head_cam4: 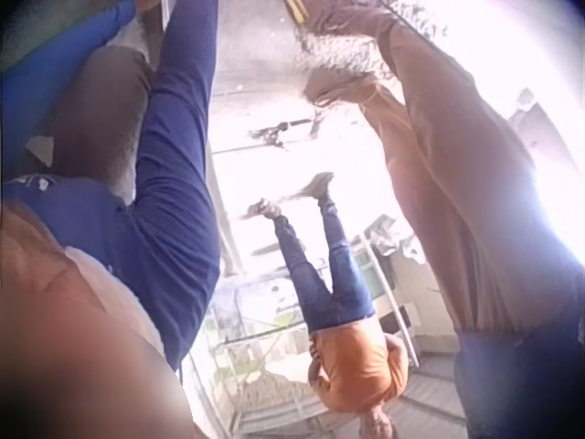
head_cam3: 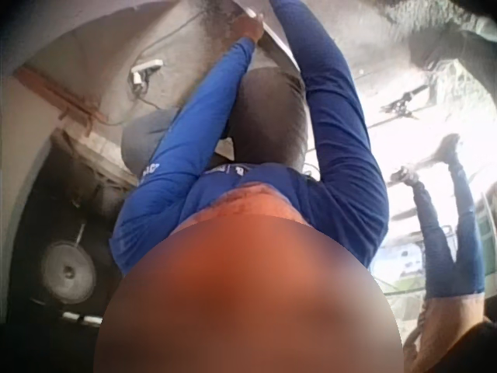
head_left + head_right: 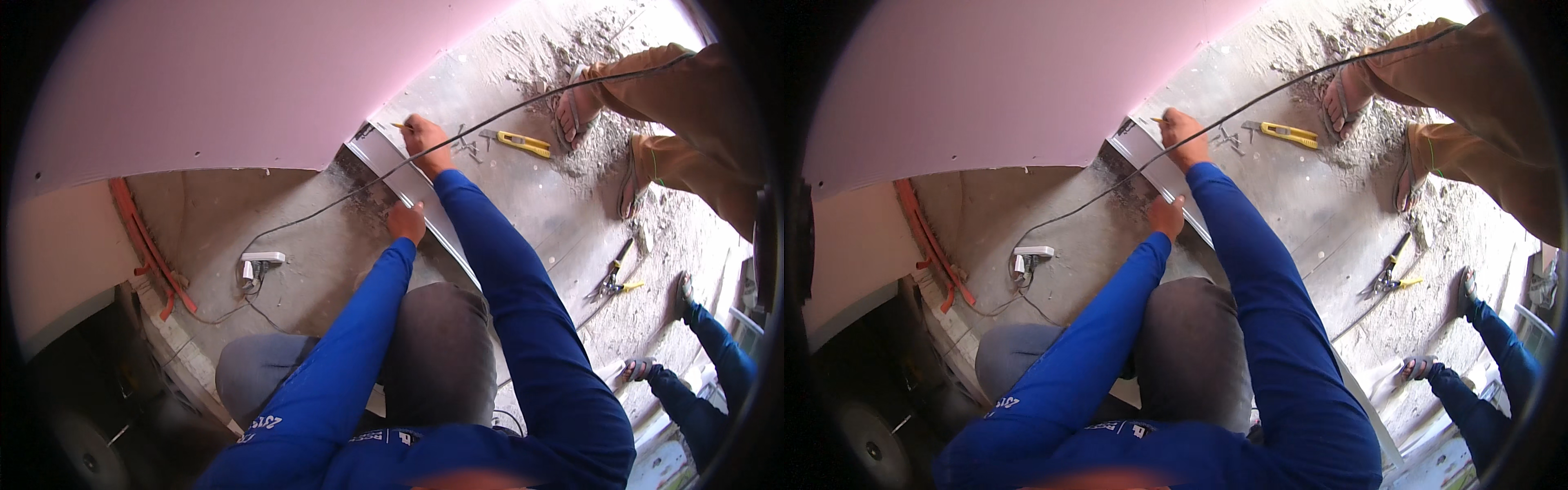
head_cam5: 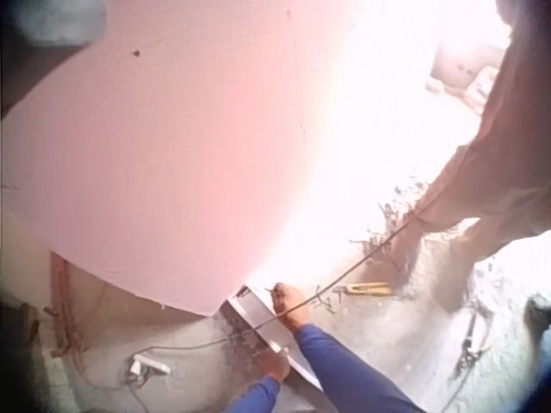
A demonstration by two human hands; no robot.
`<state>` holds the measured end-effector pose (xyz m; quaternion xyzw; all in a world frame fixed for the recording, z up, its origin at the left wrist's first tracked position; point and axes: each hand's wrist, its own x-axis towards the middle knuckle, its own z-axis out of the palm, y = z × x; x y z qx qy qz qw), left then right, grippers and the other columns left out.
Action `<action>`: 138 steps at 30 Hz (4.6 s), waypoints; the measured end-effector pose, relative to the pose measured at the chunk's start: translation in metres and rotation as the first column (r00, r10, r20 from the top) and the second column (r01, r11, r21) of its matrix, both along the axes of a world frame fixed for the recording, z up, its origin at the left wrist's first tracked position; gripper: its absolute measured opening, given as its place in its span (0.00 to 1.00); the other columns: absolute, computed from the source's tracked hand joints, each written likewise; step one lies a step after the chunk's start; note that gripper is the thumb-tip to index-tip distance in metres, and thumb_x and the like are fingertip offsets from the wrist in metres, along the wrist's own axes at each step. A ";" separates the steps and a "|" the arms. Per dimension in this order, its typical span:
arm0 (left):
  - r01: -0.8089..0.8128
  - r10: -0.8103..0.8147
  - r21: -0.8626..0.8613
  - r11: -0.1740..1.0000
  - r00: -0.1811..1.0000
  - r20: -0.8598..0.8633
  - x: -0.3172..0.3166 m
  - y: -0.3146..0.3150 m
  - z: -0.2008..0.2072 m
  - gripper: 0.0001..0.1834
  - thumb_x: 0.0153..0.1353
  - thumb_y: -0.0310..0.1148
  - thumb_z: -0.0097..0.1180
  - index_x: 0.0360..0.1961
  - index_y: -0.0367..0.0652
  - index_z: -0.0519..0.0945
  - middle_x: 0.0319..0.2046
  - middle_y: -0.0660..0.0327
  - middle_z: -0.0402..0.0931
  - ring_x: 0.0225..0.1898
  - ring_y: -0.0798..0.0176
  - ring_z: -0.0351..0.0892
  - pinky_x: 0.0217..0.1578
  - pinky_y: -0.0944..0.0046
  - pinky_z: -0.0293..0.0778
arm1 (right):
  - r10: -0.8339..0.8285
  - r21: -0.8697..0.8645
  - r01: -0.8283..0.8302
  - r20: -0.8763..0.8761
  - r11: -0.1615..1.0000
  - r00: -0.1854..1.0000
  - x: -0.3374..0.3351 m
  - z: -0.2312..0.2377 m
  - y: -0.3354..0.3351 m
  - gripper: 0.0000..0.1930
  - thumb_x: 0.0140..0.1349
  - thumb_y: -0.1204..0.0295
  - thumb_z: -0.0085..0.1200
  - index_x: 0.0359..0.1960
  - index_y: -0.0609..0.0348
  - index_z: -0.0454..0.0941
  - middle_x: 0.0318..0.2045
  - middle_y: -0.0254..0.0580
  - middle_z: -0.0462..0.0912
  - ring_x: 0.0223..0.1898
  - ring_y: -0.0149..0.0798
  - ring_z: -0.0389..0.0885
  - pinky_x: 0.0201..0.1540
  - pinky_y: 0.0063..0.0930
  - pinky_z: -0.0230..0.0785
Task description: The person positions a long metal trim piece along the base of a wall, aligns it with a laser level, and measures the floor area with a tape measure. The person adjusts the trim and repositions it several times while another person stands nearby.
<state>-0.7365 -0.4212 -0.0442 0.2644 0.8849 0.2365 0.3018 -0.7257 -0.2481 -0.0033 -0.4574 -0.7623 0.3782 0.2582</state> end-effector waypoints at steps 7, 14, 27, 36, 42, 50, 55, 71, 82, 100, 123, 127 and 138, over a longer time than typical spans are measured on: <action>0.057 -0.063 -0.095 0.994 0.995 -0.071 0.000 0.000 -0.002 0.23 0.58 0.46 0.61 0.35 0.30 0.79 0.37 0.39 0.80 0.43 0.38 0.80 0.48 0.48 0.73 | 0.071 0.101 -0.083 0.121 0.991 0.990 -0.041 -0.011 0.014 0.11 0.61 0.62 0.54 0.32 0.57 0.80 0.32 0.54 0.83 0.37 0.58 0.81 0.40 0.49 0.72; 0.226 -0.245 -0.106 0.968 0.941 -0.235 -0.010 -0.014 -0.026 0.14 0.60 0.40 0.58 0.31 0.37 0.79 0.35 0.47 0.80 0.40 0.41 0.81 0.43 0.48 0.75 | 0.075 -0.035 -0.070 0.173 0.997 0.982 -0.070 -0.024 0.017 0.09 0.59 0.68 0.49 0.36 0.57 0.79 0.31 0.57 0.83 0.37 0.59 0.83 0.41 0.53 0.75; 0.087 -0.088 0.014 0.996 0.992 0.090 -0.021 -0.005 -0.019 0.28 0.59 0.47 0.61 0.47 0.30 0.80 0.46 0.39 0.80 0.51 0.38 0.78 0.52 0.50 0.71 | 0.117 -0.064 -0.105 0.207 0.992 0.971 0.021 -0.025 -0.027 0.05 0.51 0.72 0.52 0.29 0.57 0.78 0.26 0.57 0.82 0.33 0.59 0.83 0.36 0.51 0.74; 0.081 -0.088 -0.194 0.978 0.996 -0.028 -0.013 0.006 0.003 0.31 0.56 0.52 0.60 0.42 0.27 0.80 0.45 0.34 0.78 0.50 0.36 0.77 0.52 0.48 0.71 | 0.052 -0.268 0.014 0.239 0.963 0.970 0.277 0.002 -0.154 0.06 0.62 0.70 0.50 0.31 0.59 0.72 0.27 0.59 0.78 0.34 0.64 0.77 0.36 0.54 0.67; 0.064 -0.070 -0.191 0.979 0.997 -0.026 -0.013 0.003 -0.007 0.33 0.58 0.53 0.59 0.43 0.26 0.80 0.46 0.34 0.77 0.51 0.36 0.76 0.54 0.49 0.70 | 0.048 -0.336 0.142 0.498 0.931 0.866 0.406 0.038 -0.220 0.09 0.63 0.68 0.50 0.31 0.61 0.70 0.28 0.59 0.78 0.35 0.63 0.77 0.37 0.53 0.68; 0.074 -0.075 -0.218 0.973 0.997 0.002 -0.014 0.005 -0.010 0.26 0.58 0.50 0.62 0.39 0.31 0.80 0.42 0.40 0.81 0.46 0.39 0.80 0.50 0.48 0.73 | 0.159 -0.332 0.069 0.612 0.941 0.775 0.380 0.034 -0.197 0.09 0.62 0.68 0.51 0.29 0.62 0.75 0.28 0.60 0.81 0.34 0.62 0.79 0.37 0.52 0.70; -0.020 0.018 -0.157 0.987 1.000 -0.014 -0.003 0.007 0.002 0.22 0.56 0.44 0.64 0.39 0.33 0.81 0.42 0.40 0.81 0.46 0.39 0.81 0.49 0.49 0.75 | -0.096 -0.370 0.110 0.057 0.923 0.994 0.226 0.013 -0.111 0.09 0.62 0.68 0.55 0.31 0.62 0.78 0.30 0.58 0.83 0.33 0.59 0.82 0.36 0.46 0.72; 0.015 -0.025 -0.073 0.997 0.990 -0.141 0.004 0.001 0.002 0.22 0.57 0.46 0.60 0.34 0.32 0.79 0.35 0.40 0.81 0.42 0.38 0.81 0.45 0.47 0.75 | 0.193 0.068 -0.192 -0.002 0.979 0.981 -0.070 -0.027 0.033 0.09 0.59 0.66 0.54 0.32 0.59 0.77 0.30 0.58 0.83 0.36 0.62 0.81 0.40 0.50 0.73; -0.008 0.003 -0.179 0.984 1.000 -0.027 0.002 0.008 0.005 0.24 0.57 0.46 0.63 0.39 0.32 0.81 0.42 0.39 0.80 0.46 0.38 0.80 0.49 0.48 0.74 | 0.312 -0.228 -0.236 0.399 0.945 0.862 0.216 0.005 -0.094 0.09 0.61 0.67 0.52 0.33 0.60 0.71 0.27 0.62 0.79 0.32 0.67 0.77 0.35 0.57 0.68; -0.253 0.265 -0.104 0.962 0.955 0.134 0.010 0.003 0.024 0.15 0.61 0.40 0.54 0.42 0.42 0.81 0.44 0.49 0.81 0.49 0.41 0.79 0.50 0.44 0.76 | 0.436 0.051 -0.449 0.169 0.892 0.884 -0.010 0.031 -0.083 0.09 0.54 0.70 0.60 0.34 0.61 0.80 0.32 0.51 0.82 0.37 0.56 0.80 0.41 0.42 0.72; -0.228 0.234 -0.112 0.967 0.971 0.043 0.006 0.005 0.030 0.22 0.56 0.44 0.62 0.40 0.34 0.81 0.41 0.41 0.81 0.45 0.40 0.81 0.47 0.48 0.76 | 0.388 -0.045 -0.593 0.796 0.804 0.465 0.110 0.042 -0.083 0.38 0.47 0.61 0.67 0.64 0.26 0.69 0.75 0.39 0.46 0.74 0.65 0.39 0.66 0.70 0.47; -0.486 0.489 -0.063 0.872 0.870 0.064 -0.022 -0.003 0.034 0.22 0.56 0.44 0.62 0.33 0.29 0.81 0.37 0.38 0.81 0.42 0.38 0.82 0.45 0.46 0.76 | 0.333 0.014 -0.602 0.822 0.798 0.462 0.108 0.035 -0.085 0.41 0.45 0.60 0.71 0.65 0.30 0.67 0.74 0.40 0.48 0.74 0.65 0.42 0.65 0.71 0.48; -0.628 0.616 -0.191 0.754 0.778 -0.125 -0.109 0.021 -0.005 0.29 0.64 0.49 0.54 0.41 0.25 0.81 0.41 0.41 0.82 0.47 0.46 0.83 0.48 0.55 0.78 | 0.369 -0.024 -0.576 0.790 0.817 0.491 0.111 0.034 -0.088 0.30 0.59 0.70 0.48 0.66 0.36 0.67 0.73 0.45 0.53 0.73 0.64 0.47 0.66 0.71 0.45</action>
